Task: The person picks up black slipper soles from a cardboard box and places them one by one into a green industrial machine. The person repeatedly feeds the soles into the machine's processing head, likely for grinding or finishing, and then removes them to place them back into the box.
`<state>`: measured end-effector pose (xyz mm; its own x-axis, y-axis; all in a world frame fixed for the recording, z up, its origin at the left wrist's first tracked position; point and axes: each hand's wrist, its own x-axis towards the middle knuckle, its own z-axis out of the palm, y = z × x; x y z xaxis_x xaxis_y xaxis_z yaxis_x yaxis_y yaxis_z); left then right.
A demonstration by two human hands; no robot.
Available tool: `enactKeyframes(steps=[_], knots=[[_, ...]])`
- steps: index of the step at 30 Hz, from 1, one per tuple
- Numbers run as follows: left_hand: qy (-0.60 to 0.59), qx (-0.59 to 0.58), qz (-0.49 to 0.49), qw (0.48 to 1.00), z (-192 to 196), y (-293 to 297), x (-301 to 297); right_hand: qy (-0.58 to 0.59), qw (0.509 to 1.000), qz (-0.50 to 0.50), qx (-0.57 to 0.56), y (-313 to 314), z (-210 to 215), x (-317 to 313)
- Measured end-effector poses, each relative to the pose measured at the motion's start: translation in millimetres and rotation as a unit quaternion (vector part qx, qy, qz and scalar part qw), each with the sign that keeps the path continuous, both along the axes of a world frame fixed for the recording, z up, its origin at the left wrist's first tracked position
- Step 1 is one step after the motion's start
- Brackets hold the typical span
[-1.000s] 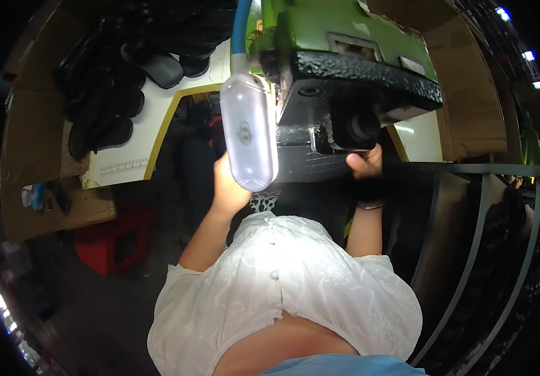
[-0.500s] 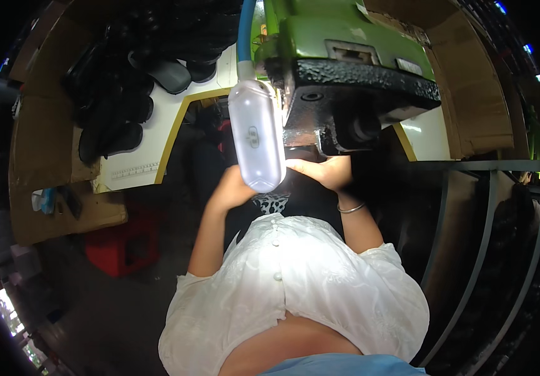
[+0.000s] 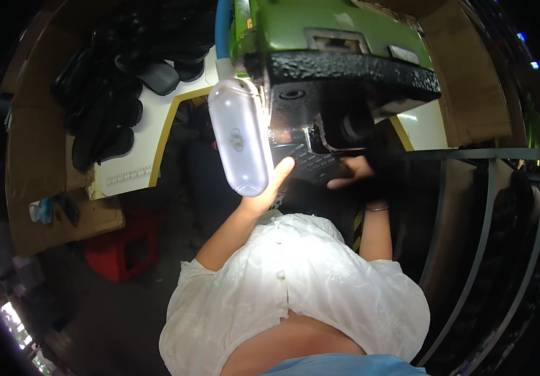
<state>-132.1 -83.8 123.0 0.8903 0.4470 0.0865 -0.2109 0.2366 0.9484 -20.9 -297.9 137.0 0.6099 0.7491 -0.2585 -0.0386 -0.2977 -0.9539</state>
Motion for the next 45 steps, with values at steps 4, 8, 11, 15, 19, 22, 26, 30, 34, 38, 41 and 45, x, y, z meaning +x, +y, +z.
enactKeyframes(steps=[4,8,11,15,19,22,26,30,34,38,41,45], knots=[[0.025,0.112,0.006,0.993,-6.9,23.4,-6.0,0.049,0.986,-0.097,0.125,-8.4,16.4,17.4],[0.040,0.093,0.003,0.995,-17.0,46.1,-28.7,0.048,0.969,-0.128,0.208,19.9,28.5,12.4],[0.033,0.018,-0.023,0.999,-10.4,64.2,-45.3,0.038,0.962,-0.119,0.243,48.0,35.8,3.1],[0.031,-0.003,0.038,0.999,8.8,75.5,-56.7,-0.008,0.970,-0.072,0.234,78.3,54.6,-10.3],[0.095,0.037,-0.042,0.994,-0.5,87.7,-62.3,-0.080,0.966,-0.084,0.231,101.5,55.9,-21.0],[0.168,0.089,-0.141,0.972,-33.3,86.2,-60.2,-0.111,0.960,-0.072,0.246,107.4,55.5,-20.3],[0.289,0.129,-0.285,0.905,-11.1,32.8,-34.6,-0.118,0.963,-0.069,0.231,109.3,58.0,-24.7],[0.241,0.289,-0.415,0.828,-9.2,-5.3,-23.9,-0.224,0.973,0.043,0.025,92.7,50.4,-9.1],[0.197,0.301,-0.279,0.891,-22.5,1.7,-27.6,-0.406,0.871,-0.257,0.099,63.4,73.7,29.1],[0.254,0.274,-0.258,0.891,-30.6,23.7,-29.1,-0.422,0.796,-0.381,0.207,69.8,93.9,65.0],[0.240,0.312,-0.213,0.894,-23.3,36.7,-26.1,-0.482,0.809,-0.325,0.087,80.1,64.8,97.3],[0.099,0.500,0.052,0.859,-15.4,101.2,-12.4,-0.405,0.867,-0.285,0.049,77.4,-15.6,116.2]])
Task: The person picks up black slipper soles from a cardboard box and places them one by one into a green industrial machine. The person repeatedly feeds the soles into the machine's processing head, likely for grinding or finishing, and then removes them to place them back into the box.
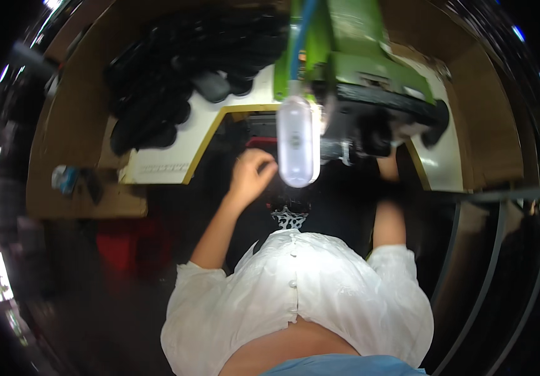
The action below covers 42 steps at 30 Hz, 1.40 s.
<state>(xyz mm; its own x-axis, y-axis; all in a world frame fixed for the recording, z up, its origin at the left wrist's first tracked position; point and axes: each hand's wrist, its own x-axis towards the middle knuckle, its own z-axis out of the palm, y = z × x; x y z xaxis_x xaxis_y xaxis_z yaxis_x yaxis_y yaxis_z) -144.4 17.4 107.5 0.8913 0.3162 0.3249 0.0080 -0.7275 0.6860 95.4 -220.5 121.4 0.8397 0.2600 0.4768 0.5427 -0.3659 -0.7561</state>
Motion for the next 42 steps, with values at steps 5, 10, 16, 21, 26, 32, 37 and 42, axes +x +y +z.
enactKeyframes(steps=[5,10,16,21,26,32,37,42], knots=[[-0.088,0.252,0.352,0.897,24.5,124.8,6.0,0.105,0.990,0.065,-0.063,-4.4,-33.5,-65.6],[-0.033,0.302,0.320,0.897,15.1,188.7,-2.5,0.194,0.964,0.181,-0.020,-7.2,-84.9,-86.2],[-0.233,0.060,0.186,0.953,60.6,51.2,-12.7,0.248,0.952,0.179,-0.026,-9.0,-76.9,-121.0],[-0.148,-0.503,-0.104,0.845,65.1,-58.5,-30.9,0.225,0.907,0.354,0.042,13.1,-26.9,-164.1],[0.087,-0.462,-0.194,0.861,63.2,-89.2,3.1,0.392,0.854,0.339,0.043,-0.7,-65.4,-190.0],[0.151,-0.369,-0.129,0.908,47.7,-92.4,28.8,0.472,0.811,0.324,0.117,12.7,-58.6,-210.5],[0.095,-0.448,-0.084,0.885,46.7,-90.4,9.8,0.449,0.836,0.313,0.027,-19.1,-11.9,-191.5],[0.013,-0.360,-0.051,0.932,27.9,-78.9,1.7,0.443,0.859,0.257,0.010,-77.4,27.8,-131.2]])
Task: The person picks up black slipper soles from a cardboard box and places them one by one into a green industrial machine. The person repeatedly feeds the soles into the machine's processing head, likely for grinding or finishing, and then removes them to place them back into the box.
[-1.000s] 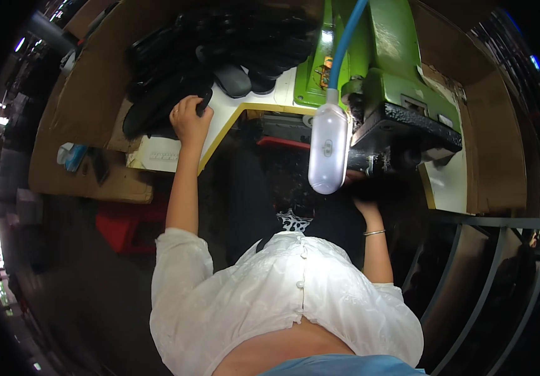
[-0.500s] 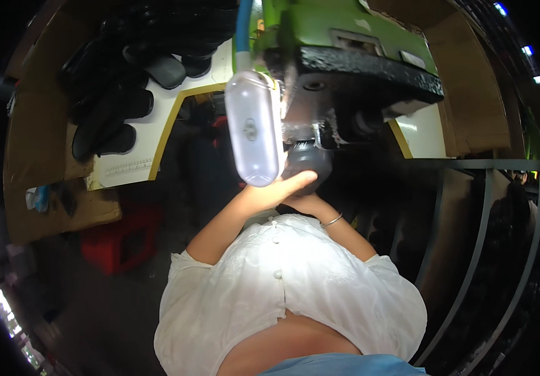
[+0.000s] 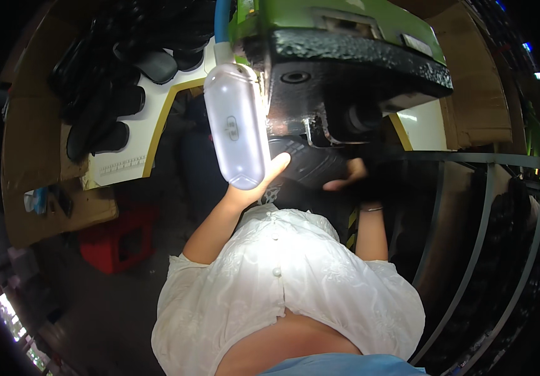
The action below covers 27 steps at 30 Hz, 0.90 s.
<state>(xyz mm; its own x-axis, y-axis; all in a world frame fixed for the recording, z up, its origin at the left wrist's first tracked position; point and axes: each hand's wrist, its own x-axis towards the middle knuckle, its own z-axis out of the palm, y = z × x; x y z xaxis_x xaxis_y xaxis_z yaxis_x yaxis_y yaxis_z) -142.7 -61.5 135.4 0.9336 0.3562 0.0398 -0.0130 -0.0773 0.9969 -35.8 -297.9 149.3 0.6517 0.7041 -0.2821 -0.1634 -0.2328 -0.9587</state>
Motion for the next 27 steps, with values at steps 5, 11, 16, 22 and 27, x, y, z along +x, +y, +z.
enactKeyframes(steps=[5,11,16,22,27], knots=[[-0.020,-0.026,0.025,0.999,21.7,2.0,0.5,0.051,0.968,-0.055,0.241,-10.5,-10.5,30.7],[-0.073,-0.148,0.050,0.985,19.9,36.7,-20.5,-0.046,0.980,0.003,0.194,38.1,7.4,13.0],[0.012,-0.156,0.027,0.987,-4.6,61.4,-43.7,-0.070,0.980,-0.024,0.187,75.1,21.5,-1.4],[0.107,-0.016,-0.101,0.989,-32.7,27.7,-29.0,-0.151,0.970,-0.006,0.188,104.0,43.0,1.8],[-0.054,-0.080,-0.082,0.992,32.0,-2.7,12.6,-0.098,0.977,-0.036,0.186,101.1,29.3,-0.3]])
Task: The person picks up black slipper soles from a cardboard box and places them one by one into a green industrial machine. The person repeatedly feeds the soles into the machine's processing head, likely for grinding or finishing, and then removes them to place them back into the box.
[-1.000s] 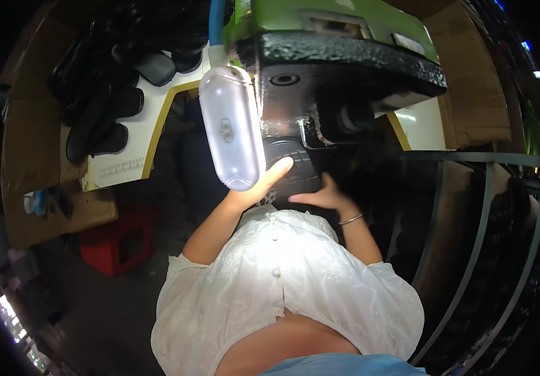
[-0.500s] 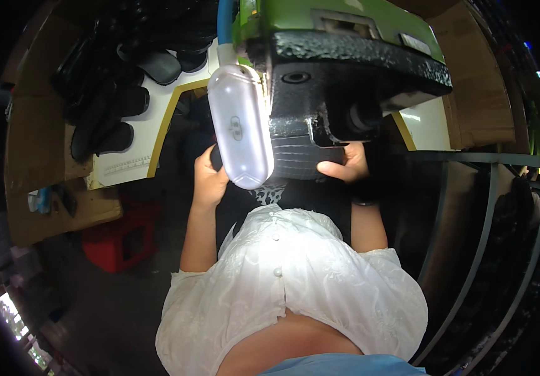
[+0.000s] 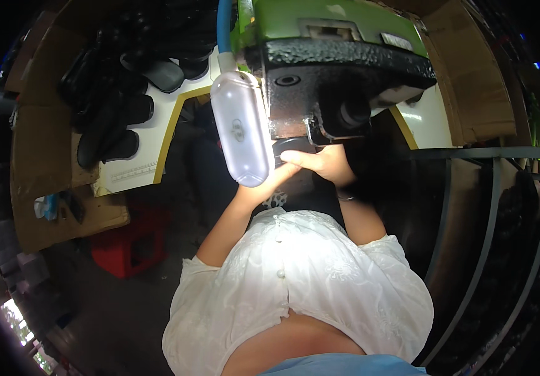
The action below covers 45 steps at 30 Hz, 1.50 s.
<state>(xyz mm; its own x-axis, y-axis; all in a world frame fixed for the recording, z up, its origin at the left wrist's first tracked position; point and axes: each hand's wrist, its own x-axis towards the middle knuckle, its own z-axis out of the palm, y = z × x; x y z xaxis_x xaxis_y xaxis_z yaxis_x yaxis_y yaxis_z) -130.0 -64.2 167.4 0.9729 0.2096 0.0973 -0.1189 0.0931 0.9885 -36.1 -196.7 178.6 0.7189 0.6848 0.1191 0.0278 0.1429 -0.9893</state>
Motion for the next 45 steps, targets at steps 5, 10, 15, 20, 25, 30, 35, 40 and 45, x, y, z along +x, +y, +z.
enactKeyframes(steps=[5,10,15,20,25,30,35,40,45], knots=[[0.040,-0.253,-0.034,0.966,-10.6,-15.2,6.1,0.092,0.988,0.083,-0.095,-37.3,-33.6,-2.4],[-0.001,-0.321,0.061,0.945,-19.4,-33.4,2.5,0.116,0.965,0.112,-0.205,-108.8,-28.0,32.1],[0.020,-0.230,0.091,0.969,-13.0,-25.7,-0.7,0.139,0.973,-0.121,0.136,-101.5,-13.5,39.0],[-0.003,-0.133,0.168,0.977,-45.6,13.6,-21.8,0.095,0.988,-0.086,0.082,-61.4,-0.6,25.2],[-0.047,-0.150,0.197,0.968,-24.8,50.4,-36.4,0.040,0.996,-0.044,0.061,-21.1,0.3,-3.7],[0.121,-0.076,0.113,0.983,-37.8,83.2,-51.5,-0.096,0.994,-0.045,0.036,2.6,7.4,-11.5],[0.236,0.229,-0.095,0.940,-44.3,53.8,-44.1,-0.163,0.983,-0.017,-0.086,4.7,13.2,-6.0],[0.033,0.228,-0.198,0.953,86.2,35.9,-49.6,-0.226,0.956,-0.029,-0.183,-32.7,24.2,30.4],[-0.341,-0.147,-0.260,0.891,185.8,26.7,-44.5,-0.261,0.868,-0.418,0.065,-55.8,46.9,78.6]])
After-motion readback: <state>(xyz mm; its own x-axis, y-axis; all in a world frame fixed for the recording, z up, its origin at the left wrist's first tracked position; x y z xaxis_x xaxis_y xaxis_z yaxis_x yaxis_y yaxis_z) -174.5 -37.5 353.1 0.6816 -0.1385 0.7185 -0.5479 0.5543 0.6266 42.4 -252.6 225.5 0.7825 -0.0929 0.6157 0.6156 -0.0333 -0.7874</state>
